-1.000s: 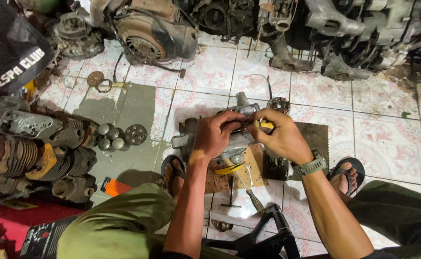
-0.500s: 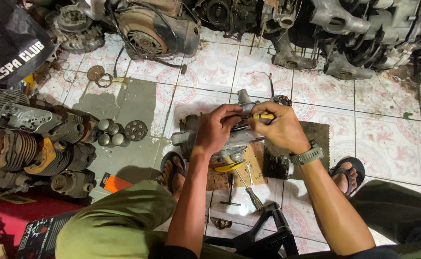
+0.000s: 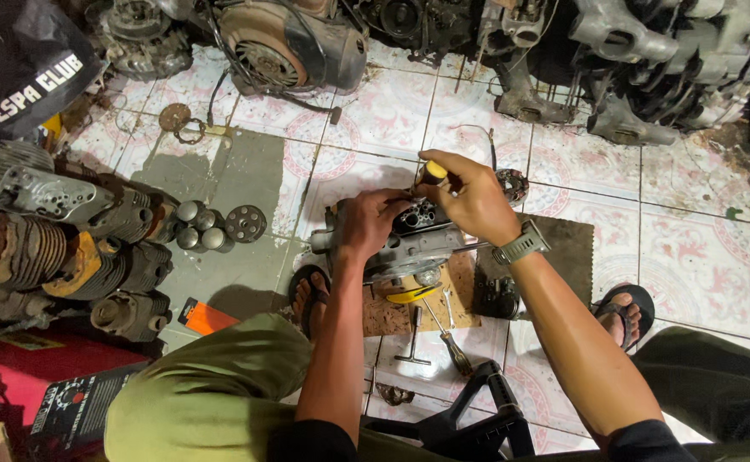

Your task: The person uses a yellow-handled screwdriver to tighten or loosen screws on a small engine block. They rotate the engine to access different sides and continue working on the fasteners throughout the clip.

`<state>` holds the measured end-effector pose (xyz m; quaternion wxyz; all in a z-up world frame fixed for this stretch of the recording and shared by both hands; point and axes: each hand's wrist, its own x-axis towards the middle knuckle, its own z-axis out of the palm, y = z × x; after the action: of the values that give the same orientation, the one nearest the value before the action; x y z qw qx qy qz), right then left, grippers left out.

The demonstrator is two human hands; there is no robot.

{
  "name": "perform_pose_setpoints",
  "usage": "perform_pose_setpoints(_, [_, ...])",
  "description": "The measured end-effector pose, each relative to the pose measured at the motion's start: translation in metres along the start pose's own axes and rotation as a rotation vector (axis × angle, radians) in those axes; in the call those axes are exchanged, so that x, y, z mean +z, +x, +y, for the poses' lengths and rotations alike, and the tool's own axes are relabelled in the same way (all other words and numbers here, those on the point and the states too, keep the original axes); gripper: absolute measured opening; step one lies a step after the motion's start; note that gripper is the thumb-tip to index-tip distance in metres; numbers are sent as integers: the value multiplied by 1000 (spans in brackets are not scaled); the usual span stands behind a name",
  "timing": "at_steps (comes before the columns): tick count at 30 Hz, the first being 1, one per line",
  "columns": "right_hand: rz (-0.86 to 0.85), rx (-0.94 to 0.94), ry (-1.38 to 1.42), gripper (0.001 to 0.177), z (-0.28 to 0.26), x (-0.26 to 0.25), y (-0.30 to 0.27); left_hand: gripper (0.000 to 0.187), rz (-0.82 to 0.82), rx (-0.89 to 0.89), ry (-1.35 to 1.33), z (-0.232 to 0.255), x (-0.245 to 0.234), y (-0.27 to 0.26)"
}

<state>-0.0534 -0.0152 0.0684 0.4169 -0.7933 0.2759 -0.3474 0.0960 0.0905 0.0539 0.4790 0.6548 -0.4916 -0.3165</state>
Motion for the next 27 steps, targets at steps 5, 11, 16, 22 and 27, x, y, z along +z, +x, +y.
perform_pose_setpoints(5, [-95,-102,-92,44,3,10,5,14,31,24,-28,-78,23,18])
perform_pose_setpoints(11, [-150,-166,-121,40,2,11,5,15,41,-4,-65,-90,26,18])
perform_pose_setpoints(16, [-173,-167,-130,38,7,15,-1,20,1,-34,-47,-83,25,9])
perform_pose_setpoints(22, [-173,-161,-150,39,3,16,-2,22,33,21,-81,-89,26,9])
perform_pose_setpoints(27, [-151,-179,-186,40,2,16,-3,25,26,26,-58,-87,26,8])
